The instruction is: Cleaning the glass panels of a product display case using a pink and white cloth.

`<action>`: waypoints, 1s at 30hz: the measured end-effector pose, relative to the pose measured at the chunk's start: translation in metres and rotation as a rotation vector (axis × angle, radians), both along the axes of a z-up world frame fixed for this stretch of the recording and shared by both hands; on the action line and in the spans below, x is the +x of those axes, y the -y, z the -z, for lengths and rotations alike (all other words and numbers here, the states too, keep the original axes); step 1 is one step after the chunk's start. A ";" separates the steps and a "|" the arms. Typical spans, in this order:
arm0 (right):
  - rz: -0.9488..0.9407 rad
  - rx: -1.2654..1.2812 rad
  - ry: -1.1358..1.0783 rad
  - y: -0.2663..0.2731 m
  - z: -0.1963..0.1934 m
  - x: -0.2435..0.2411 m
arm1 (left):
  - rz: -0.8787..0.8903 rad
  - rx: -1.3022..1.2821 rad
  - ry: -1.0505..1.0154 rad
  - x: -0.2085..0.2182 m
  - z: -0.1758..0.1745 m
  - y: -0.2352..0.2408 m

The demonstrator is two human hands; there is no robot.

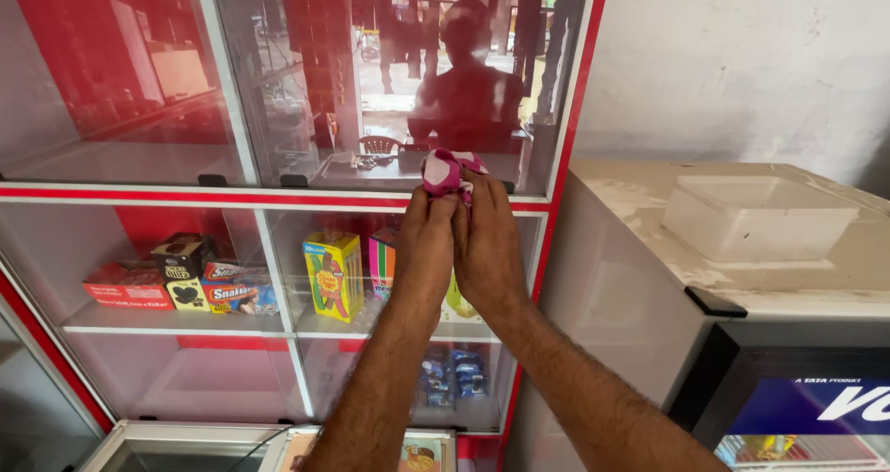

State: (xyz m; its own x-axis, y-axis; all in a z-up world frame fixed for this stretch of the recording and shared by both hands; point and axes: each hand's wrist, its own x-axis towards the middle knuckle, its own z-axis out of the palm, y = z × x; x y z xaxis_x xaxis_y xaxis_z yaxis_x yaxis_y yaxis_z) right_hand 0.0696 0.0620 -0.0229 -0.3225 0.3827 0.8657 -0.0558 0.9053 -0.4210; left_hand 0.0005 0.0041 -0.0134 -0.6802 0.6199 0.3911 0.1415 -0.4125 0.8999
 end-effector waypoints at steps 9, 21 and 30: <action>0.036 0.004 -0.031 -0.007 0.008 0.009 | -0.069 -0.065 -0.021 0.006 0.006 -0.006; -0.068 -0.058 -0.008 0.005 -0.005 0.035 | -0.126 0.182 0.092 0.019 0.002 -0.013; -0.051 -0.189 0.030 0.023 0.000 0.047 | -0.071 0.305 0.212 0.012 0.033 -0.020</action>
